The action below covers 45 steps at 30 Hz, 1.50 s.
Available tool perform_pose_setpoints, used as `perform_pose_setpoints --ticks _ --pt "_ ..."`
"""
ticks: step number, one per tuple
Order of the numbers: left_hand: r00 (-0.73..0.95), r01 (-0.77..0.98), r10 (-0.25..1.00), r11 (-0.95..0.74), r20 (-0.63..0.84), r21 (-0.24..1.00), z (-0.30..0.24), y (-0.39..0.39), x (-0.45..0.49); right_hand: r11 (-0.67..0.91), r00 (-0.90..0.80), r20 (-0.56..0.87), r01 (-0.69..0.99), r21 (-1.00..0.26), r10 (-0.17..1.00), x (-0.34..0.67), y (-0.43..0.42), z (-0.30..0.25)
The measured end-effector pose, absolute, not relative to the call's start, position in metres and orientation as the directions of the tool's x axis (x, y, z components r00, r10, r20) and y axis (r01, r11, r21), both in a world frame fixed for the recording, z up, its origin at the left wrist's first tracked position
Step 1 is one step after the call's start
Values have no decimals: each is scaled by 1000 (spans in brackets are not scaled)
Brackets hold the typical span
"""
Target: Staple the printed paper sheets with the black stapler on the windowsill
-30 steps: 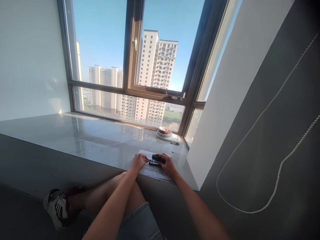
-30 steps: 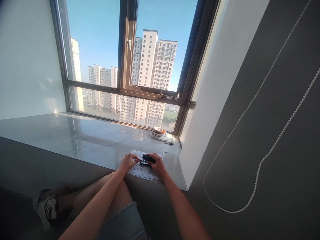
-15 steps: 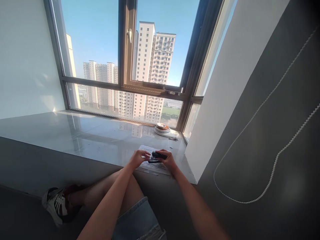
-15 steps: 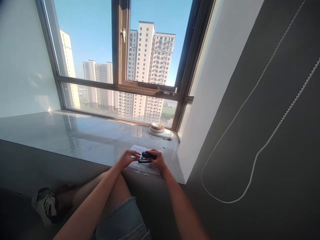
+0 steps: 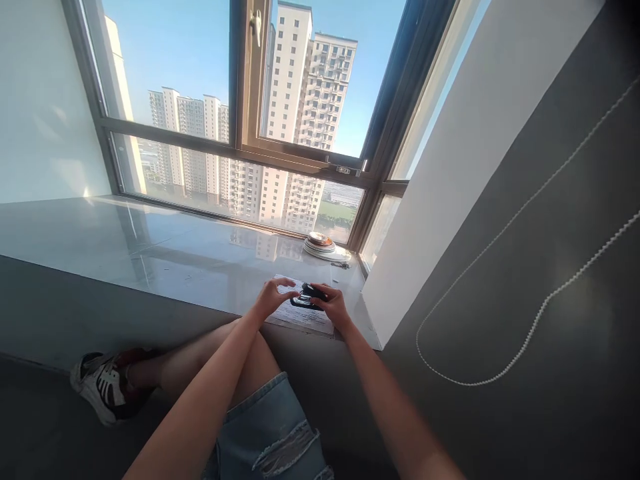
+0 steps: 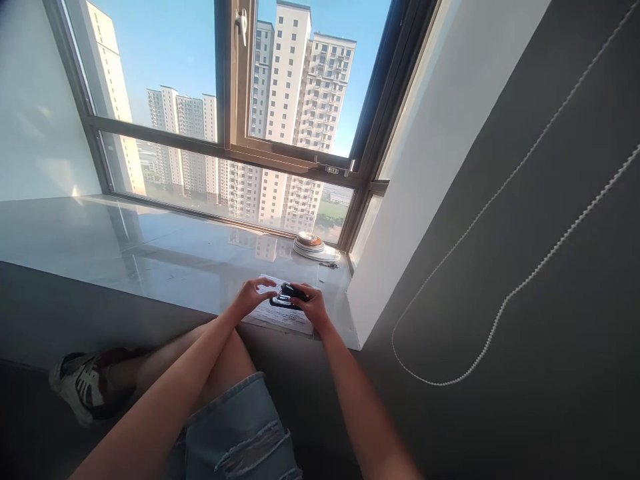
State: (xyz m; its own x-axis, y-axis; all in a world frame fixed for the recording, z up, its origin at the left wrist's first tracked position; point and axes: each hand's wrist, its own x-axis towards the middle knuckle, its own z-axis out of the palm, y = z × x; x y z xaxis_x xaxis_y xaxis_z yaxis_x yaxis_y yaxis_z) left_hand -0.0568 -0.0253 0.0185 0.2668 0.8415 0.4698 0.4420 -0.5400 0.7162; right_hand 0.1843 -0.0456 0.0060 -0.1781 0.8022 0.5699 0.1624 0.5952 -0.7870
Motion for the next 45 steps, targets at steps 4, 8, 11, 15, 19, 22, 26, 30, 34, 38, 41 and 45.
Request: perform_pose_setpoints --ticks 4,8,11,15,19,22,26,30,34,38,41,45 --pt "-73 797 927 -167 368 580 15 -31 -52 508 205 612 396 -765 764 204 -60 -2" --pt "-219 917 943 111 249 383 12 -34 -42 207 375 695 773 -600 614 241 -75 -6" --pt "-233 913 948 137 216 384 14 -34 -38 80 348 684 856 -510 641 261 -76 -7" --pt "-259 885 952 166 165 435 17 -37 -41 153 344 603 768 -621 720 271 -66 -15" --pt "-223 891 964 142 145 430 19 -39 -44 215 340 535 653 -726 773 277 -60 -23" --pt "-224 892 964 144 143 427 19 -38 -44 241 284 529 655 -716 800 277 -64 -22" --pt "-222 894 966 146 135 424 17 -36 -44 298 113 596 784 -545 795 262 -75 -11" --pt "-201 892 974 140 102 429 15 -33 -46 321 -129 568 913 -251 813 241 -81 -3" --pt "-196 889 977 140 86 435 17 -33 -46 286 -199 467 951 -121 862 230 -82 5" --pt "-201 886 977 148 76 439 20 -36 -46 296 -236 469 954 -57 851 230 -83 7" --pt "-195 892 976 137 93 431 19 -38 -46 163 -66 558 978 -127 827 236 -85 0" --pt "-197 892 974 131 111 432 18 -38 -45 -53 196 624 969 -241 757 246 -87 -1"
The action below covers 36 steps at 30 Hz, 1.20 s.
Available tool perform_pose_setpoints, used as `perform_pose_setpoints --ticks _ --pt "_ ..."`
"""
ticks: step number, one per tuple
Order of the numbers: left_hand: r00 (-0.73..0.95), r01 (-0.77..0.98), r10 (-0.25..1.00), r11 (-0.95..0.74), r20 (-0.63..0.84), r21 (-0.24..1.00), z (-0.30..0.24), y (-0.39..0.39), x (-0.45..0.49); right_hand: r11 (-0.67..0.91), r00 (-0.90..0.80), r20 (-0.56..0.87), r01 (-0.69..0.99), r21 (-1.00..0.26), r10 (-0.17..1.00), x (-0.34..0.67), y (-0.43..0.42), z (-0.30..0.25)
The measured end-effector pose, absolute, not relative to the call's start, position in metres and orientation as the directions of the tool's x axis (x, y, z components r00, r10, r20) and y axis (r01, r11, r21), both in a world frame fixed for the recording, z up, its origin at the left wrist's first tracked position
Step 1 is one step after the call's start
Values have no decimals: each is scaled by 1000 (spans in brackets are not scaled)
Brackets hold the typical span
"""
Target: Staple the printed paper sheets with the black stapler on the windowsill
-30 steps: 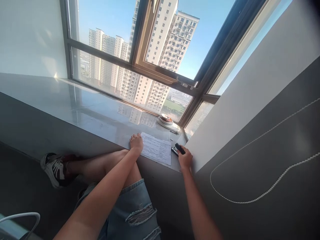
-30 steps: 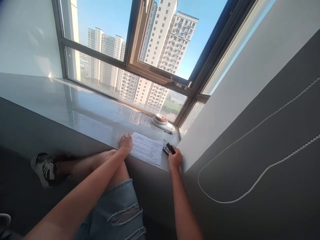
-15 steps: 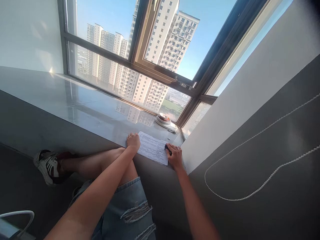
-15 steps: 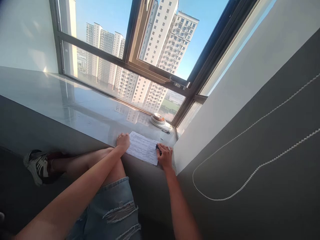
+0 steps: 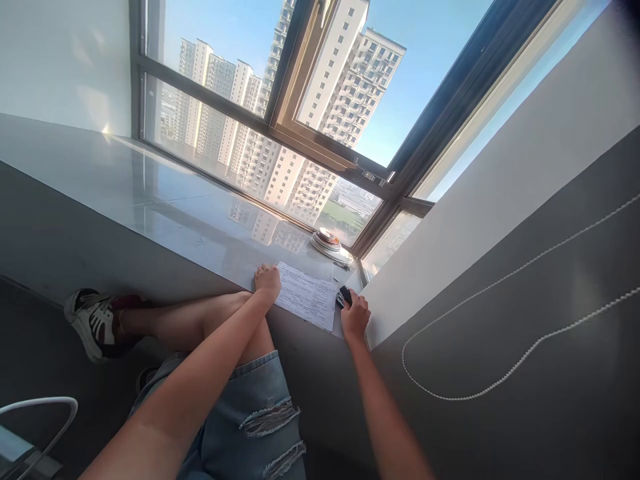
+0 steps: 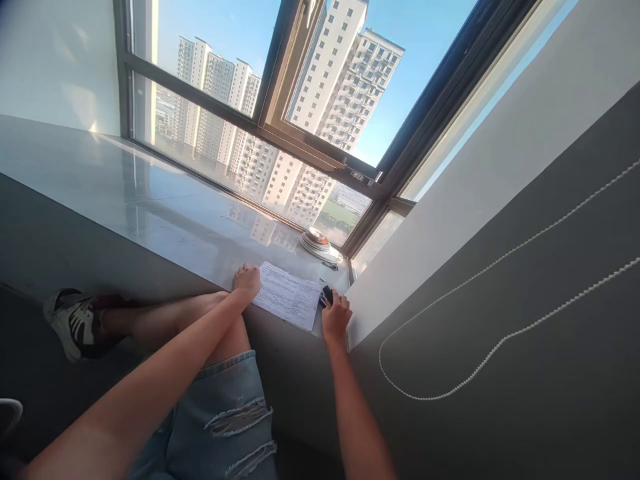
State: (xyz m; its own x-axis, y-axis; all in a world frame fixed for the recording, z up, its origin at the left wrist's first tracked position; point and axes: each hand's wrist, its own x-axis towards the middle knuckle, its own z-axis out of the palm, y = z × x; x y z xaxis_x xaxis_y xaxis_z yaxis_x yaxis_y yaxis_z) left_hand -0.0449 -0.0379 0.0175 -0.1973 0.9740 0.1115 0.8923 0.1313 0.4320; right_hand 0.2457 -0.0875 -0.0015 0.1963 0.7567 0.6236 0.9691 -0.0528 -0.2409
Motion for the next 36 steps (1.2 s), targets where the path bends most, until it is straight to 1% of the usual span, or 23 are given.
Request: perform_pose_setpoints --ticks 3,4,5,7,9,11,13,16,20,23,25,26,28,31,33,36 --pt "-202 885 973 130 115 447 18 -38 -44 -24 247 745 955 -297 620 242 -89 13" --pt "-201 883 972 127 121 453 18 -39 -44 9 251 771 949 -317 585 238 -88 19" --pt "-200 881 972 122 126 457 18 -39 -43 53 244 781 941 -333 575 231 -86 25" --pt "-199 878 971 117 130 464 19 -39 -44 152 191 754 920 -360 629 214 -81 32" --pt "-192 877 974 113 124 467 19 -40 -45 219 115 676 895 -389 728 197 -75 32" --pt "-175 880 977 101 120 465 18 -40 -46 218 90 588 875 -432 804 184 -69 24" --pt "-150 887 981 80 120 454 17 -39 -47 179 122 523 854 -489 844 180 -65 15" --pt "-127 893 982 52 139 448 15 -39 -46 122 192 487 832 -541 852 194 -58 5" --pt "-154 864 972 46 177 502 15 -38 -44 92 229 448 804 -587 864 231 -42 4" --pt "-174 829 970 52 169 556 17 -37 -44 122 261 387 671 -731 884 255 -28 6" --pt "-189 808 969 60 160 586 17 -37 -44 162 345 400 551 -819 849 268 -20 9" --pt "-198 798 967 65 159 599 17 -37 -44 180 384 420 524 -832 822 274 -16 10" --pt "-213 784 964 71 160 616 18 -38 -45 181 413 457 553 -813 788 283 -7 14" --pt "-225 776 962 80 157 625 18 -38 -45 135 332 430 639 -757 840 288 12 18" --pt "-228 772 962 85 150 630 18 -38 -45 154 225 397 670 -726 890 283 26 19" --pt "-245 752 957 86 155 654 17 -39 -46 211 -24 285 731 -649 958 270 45 16"
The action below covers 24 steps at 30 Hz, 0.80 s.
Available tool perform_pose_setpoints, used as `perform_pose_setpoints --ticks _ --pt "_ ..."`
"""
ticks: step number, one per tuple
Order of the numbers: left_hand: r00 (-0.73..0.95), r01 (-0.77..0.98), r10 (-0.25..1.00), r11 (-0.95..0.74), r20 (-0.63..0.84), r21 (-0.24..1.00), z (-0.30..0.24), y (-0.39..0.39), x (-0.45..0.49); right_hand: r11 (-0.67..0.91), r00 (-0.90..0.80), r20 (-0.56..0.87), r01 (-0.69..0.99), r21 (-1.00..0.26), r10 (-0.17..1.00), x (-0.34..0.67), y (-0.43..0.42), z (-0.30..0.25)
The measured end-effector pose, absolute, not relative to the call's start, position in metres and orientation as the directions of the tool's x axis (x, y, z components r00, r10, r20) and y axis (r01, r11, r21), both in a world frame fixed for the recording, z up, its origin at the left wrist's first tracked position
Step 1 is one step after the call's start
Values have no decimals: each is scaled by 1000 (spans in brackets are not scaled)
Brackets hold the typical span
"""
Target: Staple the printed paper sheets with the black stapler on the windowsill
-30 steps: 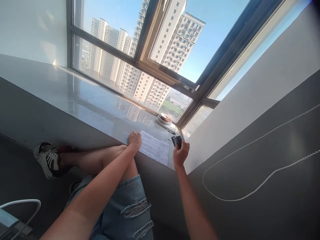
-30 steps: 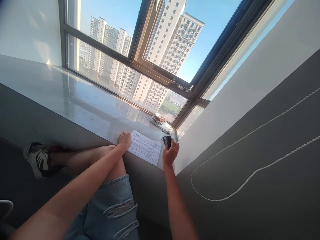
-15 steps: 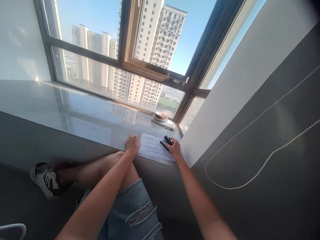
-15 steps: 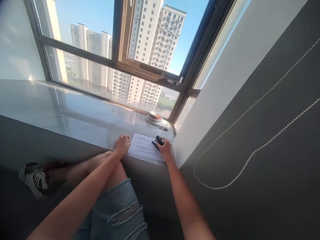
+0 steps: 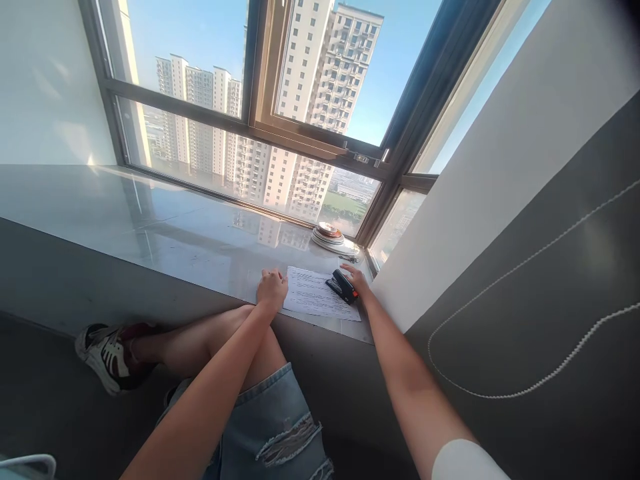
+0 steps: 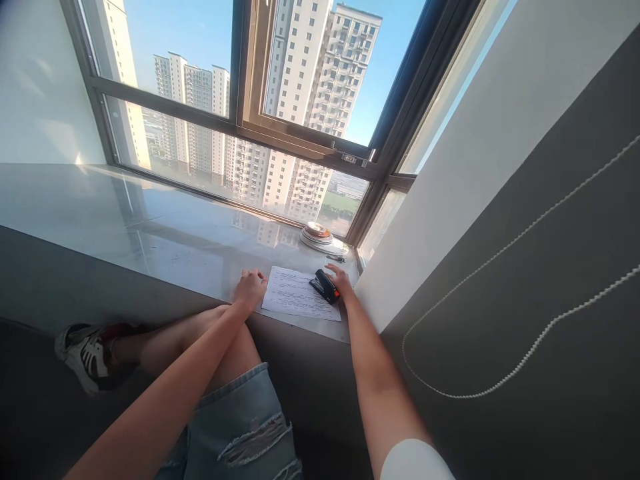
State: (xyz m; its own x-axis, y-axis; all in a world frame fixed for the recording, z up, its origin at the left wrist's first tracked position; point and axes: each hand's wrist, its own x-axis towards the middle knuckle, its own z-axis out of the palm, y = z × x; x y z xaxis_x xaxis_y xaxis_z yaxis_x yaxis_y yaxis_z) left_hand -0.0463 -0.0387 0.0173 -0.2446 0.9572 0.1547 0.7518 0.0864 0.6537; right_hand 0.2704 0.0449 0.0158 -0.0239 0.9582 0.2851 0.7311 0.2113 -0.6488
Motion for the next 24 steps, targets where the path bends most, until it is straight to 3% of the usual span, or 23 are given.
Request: perform_pose_setpoints --ticks 4,8,12,18,24 --pt "-260 716 941 36 218 697 22 -43 -46 165 -110 130 810 -563 985 257 55 10" --pt "-267 669 850 -175 453 723 34 -55 -42 140 -83 146 887 -440 986 241 61 7" --pt "-295 626 723 -347 625 698 43 -65 -39 122 -59 161 902 -414 985 200 86 3" --pt "-292 588 680 -427 673 687 43 -66 -43 56 23 199 922 -383 980 140 119 -10" --pt "-304 518 675 -475 672 712 46 -66 -55 -84 160 215 942 -324 963 153 102 -17"
